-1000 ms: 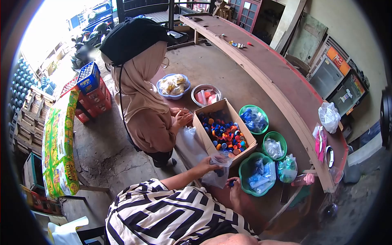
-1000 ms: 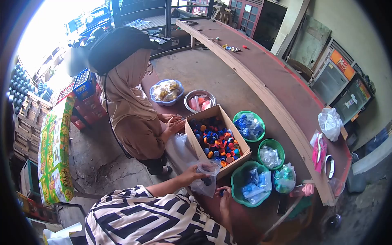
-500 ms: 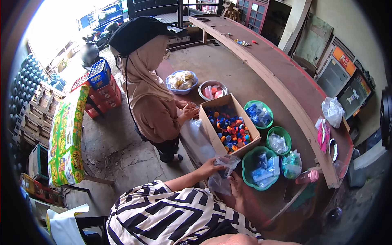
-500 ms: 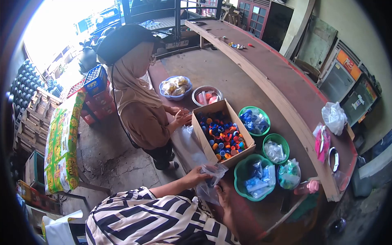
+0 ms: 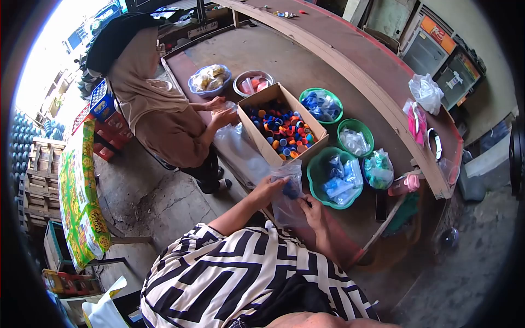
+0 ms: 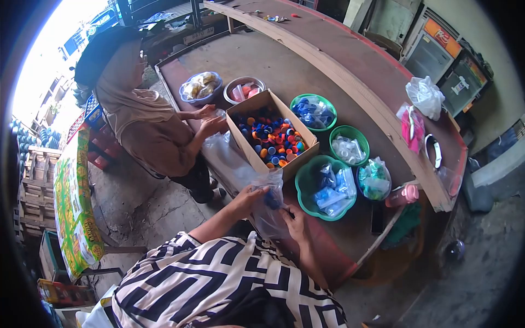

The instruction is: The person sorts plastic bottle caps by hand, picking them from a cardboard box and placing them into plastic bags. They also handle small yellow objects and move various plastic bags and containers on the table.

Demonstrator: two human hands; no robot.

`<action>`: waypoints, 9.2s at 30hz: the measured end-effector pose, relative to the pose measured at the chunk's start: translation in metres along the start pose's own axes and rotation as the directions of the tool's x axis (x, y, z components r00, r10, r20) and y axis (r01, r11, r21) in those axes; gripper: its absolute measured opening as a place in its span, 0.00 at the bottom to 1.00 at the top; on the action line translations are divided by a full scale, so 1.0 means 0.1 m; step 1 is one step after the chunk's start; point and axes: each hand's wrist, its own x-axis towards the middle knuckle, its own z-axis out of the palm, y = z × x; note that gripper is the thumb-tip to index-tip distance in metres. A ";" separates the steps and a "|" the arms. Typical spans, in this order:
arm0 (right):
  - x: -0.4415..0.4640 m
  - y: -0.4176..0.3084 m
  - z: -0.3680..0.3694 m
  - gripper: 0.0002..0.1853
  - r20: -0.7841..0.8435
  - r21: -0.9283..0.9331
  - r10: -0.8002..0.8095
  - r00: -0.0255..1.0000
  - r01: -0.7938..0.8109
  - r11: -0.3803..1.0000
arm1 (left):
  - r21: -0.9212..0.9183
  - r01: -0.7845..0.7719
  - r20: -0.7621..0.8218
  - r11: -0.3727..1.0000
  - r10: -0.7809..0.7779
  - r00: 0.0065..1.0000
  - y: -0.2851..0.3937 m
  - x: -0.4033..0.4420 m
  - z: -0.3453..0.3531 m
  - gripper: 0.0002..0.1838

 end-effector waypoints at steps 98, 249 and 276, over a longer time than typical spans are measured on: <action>0.13 -0.86 -0.15 0.08 -0.095 -0.270 -0.344 0.934 0.308 0.912 | 0.506 -0.236 0.303 0.829 0.085 0.949 -0.07 -0.11 0.19 0.26; 2.25 0.79 0.64 0.28 -0.234 -0.659 -0.393 0.889 0.152 0.737 | 0.181 -0.182 -0.239 0.967 0.222 0.945 1.50 0.92 -1.69 0.18; 2.05 -0.23 0.91 0.19 -0.342 -0.088 -0.236 0.909 0.219 0.972 | 0.777 -0.284 0.194 0.563 0.215 0.957 1.85 0.25 -1.24 0.19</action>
